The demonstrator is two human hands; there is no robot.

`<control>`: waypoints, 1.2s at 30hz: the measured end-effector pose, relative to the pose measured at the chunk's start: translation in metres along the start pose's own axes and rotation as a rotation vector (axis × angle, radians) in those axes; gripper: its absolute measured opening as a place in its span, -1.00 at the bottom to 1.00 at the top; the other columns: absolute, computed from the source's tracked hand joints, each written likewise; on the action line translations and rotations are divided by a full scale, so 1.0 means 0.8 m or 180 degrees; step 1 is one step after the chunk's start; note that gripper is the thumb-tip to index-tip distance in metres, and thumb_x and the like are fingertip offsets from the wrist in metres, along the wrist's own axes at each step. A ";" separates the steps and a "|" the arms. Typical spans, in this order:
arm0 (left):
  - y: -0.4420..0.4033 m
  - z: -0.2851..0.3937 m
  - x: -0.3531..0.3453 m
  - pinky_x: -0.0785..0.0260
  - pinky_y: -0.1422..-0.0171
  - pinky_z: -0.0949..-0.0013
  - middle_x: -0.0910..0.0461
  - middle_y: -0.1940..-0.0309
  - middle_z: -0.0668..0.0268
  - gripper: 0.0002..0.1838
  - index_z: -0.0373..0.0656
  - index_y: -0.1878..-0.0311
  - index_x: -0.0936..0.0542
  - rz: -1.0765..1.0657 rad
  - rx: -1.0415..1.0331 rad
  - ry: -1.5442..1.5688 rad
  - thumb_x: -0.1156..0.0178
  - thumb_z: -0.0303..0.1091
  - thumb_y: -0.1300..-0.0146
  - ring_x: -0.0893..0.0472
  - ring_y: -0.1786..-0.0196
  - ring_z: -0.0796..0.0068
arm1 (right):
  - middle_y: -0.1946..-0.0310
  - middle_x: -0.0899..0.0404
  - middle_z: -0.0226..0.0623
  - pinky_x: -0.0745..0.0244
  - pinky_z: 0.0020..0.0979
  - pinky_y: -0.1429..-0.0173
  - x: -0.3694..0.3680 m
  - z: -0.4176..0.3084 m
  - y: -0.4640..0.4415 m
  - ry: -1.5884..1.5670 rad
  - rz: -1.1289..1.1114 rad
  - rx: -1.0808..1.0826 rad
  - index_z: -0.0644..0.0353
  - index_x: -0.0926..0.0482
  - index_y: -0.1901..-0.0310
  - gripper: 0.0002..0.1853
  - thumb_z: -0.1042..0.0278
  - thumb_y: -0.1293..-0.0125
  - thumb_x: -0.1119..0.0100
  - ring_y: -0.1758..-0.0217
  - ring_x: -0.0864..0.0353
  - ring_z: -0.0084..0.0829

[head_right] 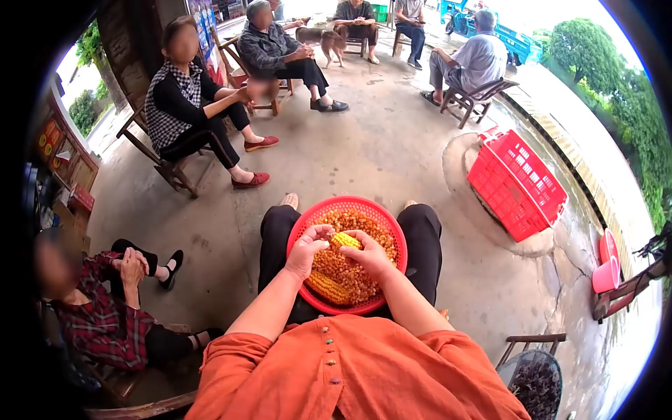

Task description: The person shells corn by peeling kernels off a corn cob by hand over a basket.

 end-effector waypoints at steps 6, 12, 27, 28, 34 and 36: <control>0.005 0.008 -0.007 -0.40 -0.07 0.47 -0.59 0.07 0.35 -0.60 -0.18 -0.16 -0.50 -0.0039 0.0249 -0.0189 -0.15 -0.50 -0.23 -0.55 0.08 0.56 | 0.29 -0.55 -0.47 -0.45 -0.58 0.30 0.004 0.001 0.002 -0.0006 0.0018 0.0039 0.15 -0.45 -0.16 -0.55 0.36 -0.28 -0.37 0.36 -0.52 -0.65; 0.004 -0.004 -0.004 -0.42 0.01 0.51 -0.58 0.12 0.36 -0.65 -0.18 -0.11 -0.52 -0.0060 0.0327 -0.0269 -0.22 -0.46 -0.25 -0.55 0.14 0.57 | 0.31 -0.55 -0.48 -0.43 -0.59 0.31 0.000 0.001 0.003 0.0133 0.0022 0.0032 0.16 -0.45 -0.16 -0.55 0.33 -0.27 -0.37 0.39 -0.51 -0.66; -0.001 -0.018 0.009 -0.51 0.19 0.50 -0.61 0.30 0.36 -0.79 -0.17 0.10 -0.56 0.0163 0.0768 -0.0172 -0.05 -0.50 -0.20 -0.57 0.35 0.59 | 0.34 -0.54 -0.48 -0.41 -0.61 0.34 0.002 0.009 0.002 0.0587 -0.0031 -0.0246 0.17 -0.48 -0.14 -0.55 0.28 -0.28 -0.38 0.44 -0.49 -0.66; -0.001 -0.019 0.010 -0.52 0.20 0.49 -0.61 0.31 0.35 -0.77 -0.18 0.09 -0.56 0.0169 0.0774 -0.0166 -0.04 -0.51 -0.19 -0.58 0.36 0.58 | 0.34 -0.54 -0.48 -0.41 -0.61 0.34 0.002 0.009 0.002 0.0594 -0.0035 -0.0245 0.17 -0.48 -0.14 -0.55 0.28 -0.28 -0.38 0.44 -0.49 -0.66; -0.004 -0.024 0.013 -0.52 0.16 0.46 -0.61 0.25 0.32 -0.72 -0.18 0.04 -0.55 0.0177 0.0837 -0.0279 -0.03 -0.53 -0.16 -0.58 0.32 0.55 | 0.34 -0.54 -0.48 -0.41 -0.60 0.35 0.002 0.008 0.003 0.0544 -0.0032 -0.0332 0.16 -0.48 -0.15 -0.53 0.23 -0.26 -0.39 0.44 -0.50 -0.65; -0.005 -0.027 0.015 -0.54 0.18 0.45 -0.61 0.24 0.32 -0.72 -0.18 0.03 -0.55 0.0204 0.0811 -0.0370 -0.02 -0.53 -0.18 -0.59 0.32 0.56 | 0.34 -0.54 -0.48 -0.42 -0.59 0.34 0.000 0.005 0.005 0.0304 0.0013 -0.0484 0.15 -0.48 -0.15 -0.53 0.20 -0.28 -0.37 0.43 -0.49 -0.65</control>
Point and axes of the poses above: each hand's wrist, its own y-axis away from the middle knuckle, its own x-axis out of the back of the hand, z = x × y, the point moved 3 cm from there along -y, towards the middle knuckle
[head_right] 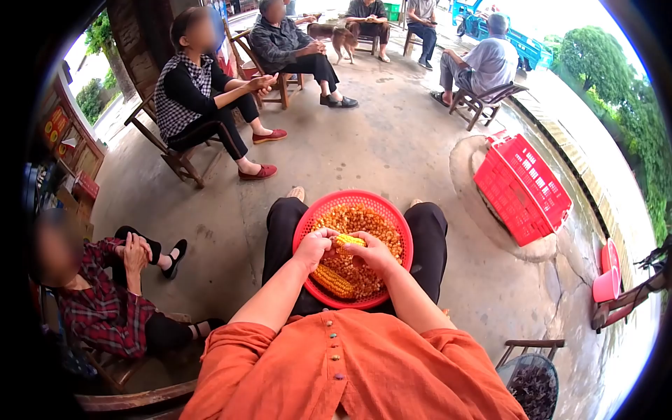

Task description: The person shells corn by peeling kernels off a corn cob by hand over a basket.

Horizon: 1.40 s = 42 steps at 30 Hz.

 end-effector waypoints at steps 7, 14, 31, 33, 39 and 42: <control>0.004 0.007 -0.007 -0.55 0.20 0.47 -0.60 0.25 0.35 -0.69 -0.16 -0.04 -0.51 -0.0226 0.0159 0.0406 -0.10 -0.52 -0.21 -0.58 0.32 0.60 | 0.33 -0.54 -0.49 -0.44 -0.59 0.32 0.005 0.007 -0.006 0.0084 0.0101 0.0090 0.12 -0.48 -0.15 -0.55 0.17 -0.30 -0.34 0.42 -0.49 -0.66; -0.003 -0.004 -0.003 -0.52 0.26 0.52 -0.59 0.32 0.37 -0.76 -0.14 0.01 -0.52 -0.0232 0.0230 0.0109 -0.14 -0.49 -0.24 -0.58 0.38 0.63 | 0.35 -0.53 -0.50 -0.40 -0.63 0.38 0.002 0.012 -0.008 0.0498 0.0148 0.0186 0.14 -0.48 -0.14 -0.56 0.23 -0.29 -0.37 0.47 -0.48 -0.67; -0.001 0.000 -0.005 -0.49 0.31 0.46 -0.56 0.32 0.37 -0.66 -0.18 -0.01 -0.53 -0.0035 0.0168 -0.0065 -0.01 -0.56 -0.14 -0.54 0.40 0.57 | 0.28 -0.55 -0.46 -0.45 -0.58 0.33 0.001 0.008 -0.004 -0.0045 0.0024 -0.0042 0.09 -0.48 -0.13 -0.60 0.15 -0.35 -0.29 0.41 -0.51 -0.63; 0.001 0.002 -0.005 -0.52 0.30 0.44 -0.56 0.32 0.36 -0.65 -0.19 -0.02 -0.53 -0.0017 0.0209 -0.0031 -0.02 -0.56 -0.13 -0.55 0.38 0.56 | 0.26 -0.56 -0.47 -0.47 -0.58 0.32 0.003 0.009 -0.004 0.0023 0.0007 -0.0021 0.07 -0.48 -0.13 -0.61 0.15 -0.35 -0.29 0.41 -0.51 -0.64; 0.000 0.001 -0.005 -0.50 0.27 0.45 -0.58 0.32 0.39 -0.68 -0.18 -0.05 -0.54 -0.0215 0.0233 0.0191 -0.15 -0.48 -0.20 -0.55 0.35 0.60 | 0.26 -0.57 -0.49 -0.47 -0.59 0.32 0.003 0.009 -0.007 0.0397 0.0092 0.0051 0.06 -0.49 -0.12 -0.61 0.13 -0.34 -0.30 0.40 -0.52 -0.66; -0.008 -0.012 -0.003 -0.37 0.33 0.52 -0.55 0.41 0.42 -0.77 -0.20 0.05 -0.61 -0.0245 -0.0122 -0.0045 -0.20 -0.39 -0.24 -0.50 0.40 0.66 | 0.18 -0.60 -0.44 -0.50 -0.58 0.22 0.002 0.011 -0.006 0.0799 0.0214 0.0024 0.11 -0.52 -0.13 -0.55 0.09 -0.30 -0.36 0.26 -0.55 -0.65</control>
Point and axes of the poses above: each hand's wrist, its own y-axis away from the middle knuckle, its own x-axis out of the back of the hand, z = x × y, the point moved 3 cm from there along -y, towards the middle knuckle
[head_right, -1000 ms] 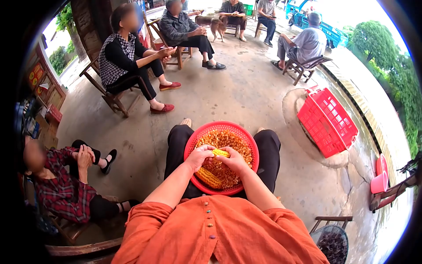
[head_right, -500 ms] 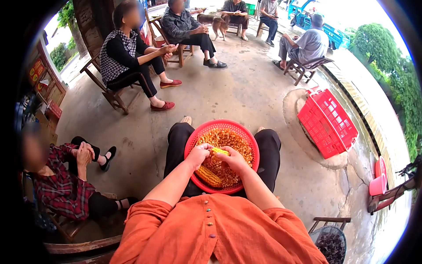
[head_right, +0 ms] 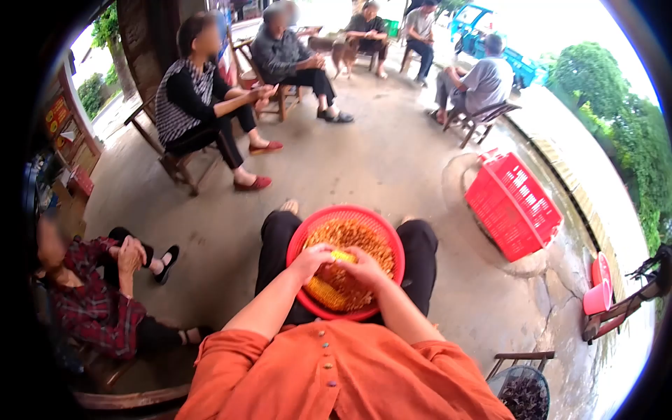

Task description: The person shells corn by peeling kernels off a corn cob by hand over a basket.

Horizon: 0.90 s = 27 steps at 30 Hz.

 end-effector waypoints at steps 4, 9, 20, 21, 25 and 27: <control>-0.001 -0.001 0.004 -0.41 0.26 0.54 -0.59 0.34 0.36 -0.72 -0.25 -0.01 -0.56 -0.0149 0.0116 -0.0057 -0.17 -0.44 -0.23 -0.55 0.35 0.62 | 0.09 -0.60 -0.40 -0.48 -0.54 0.09 0.004 0.015 -0.011 0.0218 0.0065 0.0232 0.15 -0.53 -0.19 -0.43 0.03 -0.24 -0.41 0.15 -0.53 -0.62; -0.009 -0.010 0.009 -0.46 0.28 0.51 -0.60 0.32 0.37 -0.75 -0.23 0.01 -0.56 -0.0041 0.0157 -0.0038 -0.17 -0.47 -0.23 -0.55 0.37 0.62 | 0.03 -0.60 -0.37 -0.43 -0.51 -0.09 0.002 0.000 0.002 0.0361 0.0021 0.0395 0.19 -0.50 -0.22 -0.39 0.00 -0.25 -0.39 0.00 -0.52 -0.58; -0.013 -0.018 0.014 -0.47 0.24 0.48 -0.59 0.28 0.34 -0.62 -0.22 0.00 -0.58 0.0298 0.0106 -0.0173 0.05 -0.66 -0.13 -0.57 0.32 0.51 | 0.15 -0.57 -0.46 -0.43 -0.56 0.11 -0.001 -0.006 0.005 -0.0009 -0.0140 0.0020 0.16 -0.47 -0.23 -0.45 -0.02 -0.35 -0.27 0.19 -0.51 -0.65; -0.009 -0.011 0.010 -0.47 0.24 0.48 -0.59 0.28 0.34 -0.62 -0.22 0.00 -0.58 0.0298 0.0097 -0.0173 0.05 -0.66 -0.13 -0.57 0.32 0.51 | 0.18 -0.56 -0.47 -0.42 -0.56 0.14 -0.001 -0.002 0.003 -0.0326 -0.0184 -0.0154 0.15 -0.48 -0.23 -0.48 -0.03 -0.38 -0.23 0.22 -0.50 -0.65; 0.004 0.011 0.000 -0.48 0.22 0.48 -0.59 0.23 0.36 -0.72 -0.18 -0.02 -0.56 0.0155 0.0232 0.0063 -0.08 -0.55 -0.24 -0.57 0.31 0.55 | 0.22 -0.55 -0.49 -0.40 -0.56 0.18 -0.001 -0.004 0.003 -0.0268 -0.0130 -0.0042 0.13 -0.48 -0.21 -0.52 -0.02 -0.42 -0.17 0.26 -0.48 -0.66; 0.002 0.005 0.002 -0.48 0.22 0.48 -0.59 0.22 0.37 -0.75 -0.17 -0.02 -0.55 0.0050 0.0252 0.0220 -0.14 -0.49 -0.28 -0.57 0.31 0.57 | 0.18 -0.57 -0.47 -0.42 -0.56 0.15 0.000 -0.003 0.003 -0.0164 -0.0142 -0.0031 0.13 -0.47 -0.23 -0.48 -0.04 -0.40 -0.20 0.23 -0.50 -0.65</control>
Point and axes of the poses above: each hand's wrist, its own y-axis away from the middle knuckle, its own x-axis out of the back of the hand, z = x × y, the point moved 3 cm from there along -y, towards the middle knuckle
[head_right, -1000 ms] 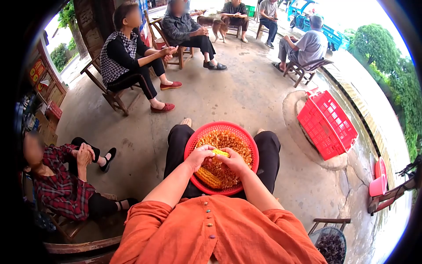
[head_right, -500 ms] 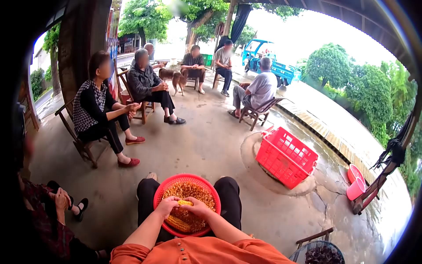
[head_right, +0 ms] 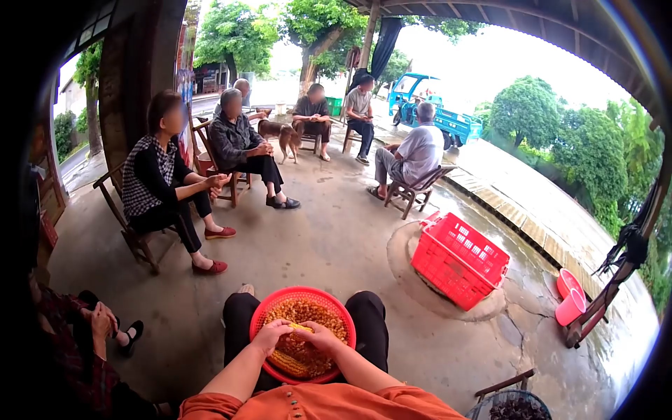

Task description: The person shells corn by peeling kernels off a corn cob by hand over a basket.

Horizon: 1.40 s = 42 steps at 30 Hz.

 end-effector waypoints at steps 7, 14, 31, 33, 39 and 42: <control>-0.007 -0.008 0.002 -0.45 0.26 0.53 -0.60 0.27 0.37 -0.78 -0.18 0.04 -0.57 -0.0081 -0.0118 -0.0375 -0.24 -0.33 -0.31 -0.54 0.34 0.62 | 0.13 -0.60 -0.47 -0.43 -0.56 0.12 0.001 -0.003 0.003 0.0398 0.0068 0.0150 0.14 -0.47 -0.24 -0.43 -0.09 -0.36 -0.24 0.20 -0.51 -0.66; 0.000 -0.002 -0.004 -0.45 0.27 0.53 -0.60 0.29 0.37 -0.81 -0.19 0.07 -0.57 -0.0088 -0.0196 -0.0284 -0.23 -0.34 -0.32 -0.54 0.36 0.62 | 0.21 -0.58 -0.45 -0.43 -0.56 0.19 0.002 0.003 0.001 0.0250 0.0011 0.0099 0.17 -0.48 -0.22 -0.43 -0.10 -0.37 -0.22 0.26 -0.50 -0.66; -0.012 -0.015 0.006 -0.43 0.31 0.50 -0.61 0.28 0.33 -0.76 -0.23 0.03 -0.58 0.0101 -0.0291 -0.1048 -0.16 -0.47 -0.23 -0.57 0.36 0.58 | 0.19 -0.62 -0.46 -0.43 -0.56 0.11 0.002 0.023 -0.018 0.0877 0.0013 0.0693 0.11 -0.54 -0.16 -0.48 -0.06 -0.33 -0.30 0.17 -0.52 -0.65; -0.015 -0.019 0.009 -0.43 0.29 0.50 -0.61 0.28 0.33 -0.74 -0.24 0.02 -0.57 0.0144 -0.0423 -0.1234 -0.13 -0.51 -0.20 -0.57 0.34 0.58 | 0.17 -0.62 -0.45 -0.43 -0.57 0.11 0.003 0.024 -0.015 0.0489 0.0116 0.0329 0.12 -0.52 -0.18 -0.48 -0.08 -0.35 -0.25 0.17 -0.53 -0.65; -0.002 -0.001 0.001 -0.40 0.27 0.53 -0.58 0.31 0.38 -0.72 -0.20 0.00 -0.56 0.0165 -0.0493 -0.0933 -0.10 -0.49 -0.21 -0.55 0.34 0.61 | 0.16 -0.63 -0.42 -0.41 -0.56 0.22 0.003 0.006 -0.002 0.0212 0.0151 0.0114 0.13 -0.48 -0.23 -0.46 -0.09 -0.40 -0.18 0.25 -0.52 -0.66; 0.011 0.010 -0.009 -0.37 0.28 0.56 -0.58 0.31 0.43 -0.77 -0.17 -0.01 -0.56 0.0076 -0.0031 -0.0335 -0.14 -0.42 -0.31 -0.53 0.34 0.66 | 0.18 -0.63 -0.42 -0.39 -0.56 0.26 0.003 0.008 -0.004 0.0120 0.0223 0.0208 0.14 -0.48 -0.22 -0.46 -0.09 -0.39 -0.19 0.31 -0.50 -0.67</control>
Point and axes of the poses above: each hand's wrist, its own y-axis away from the middle knuckle, its own x-axis out of the back of the hand, z = x × y, the point moved 3 cm from there along -y, towards the middle knuckle
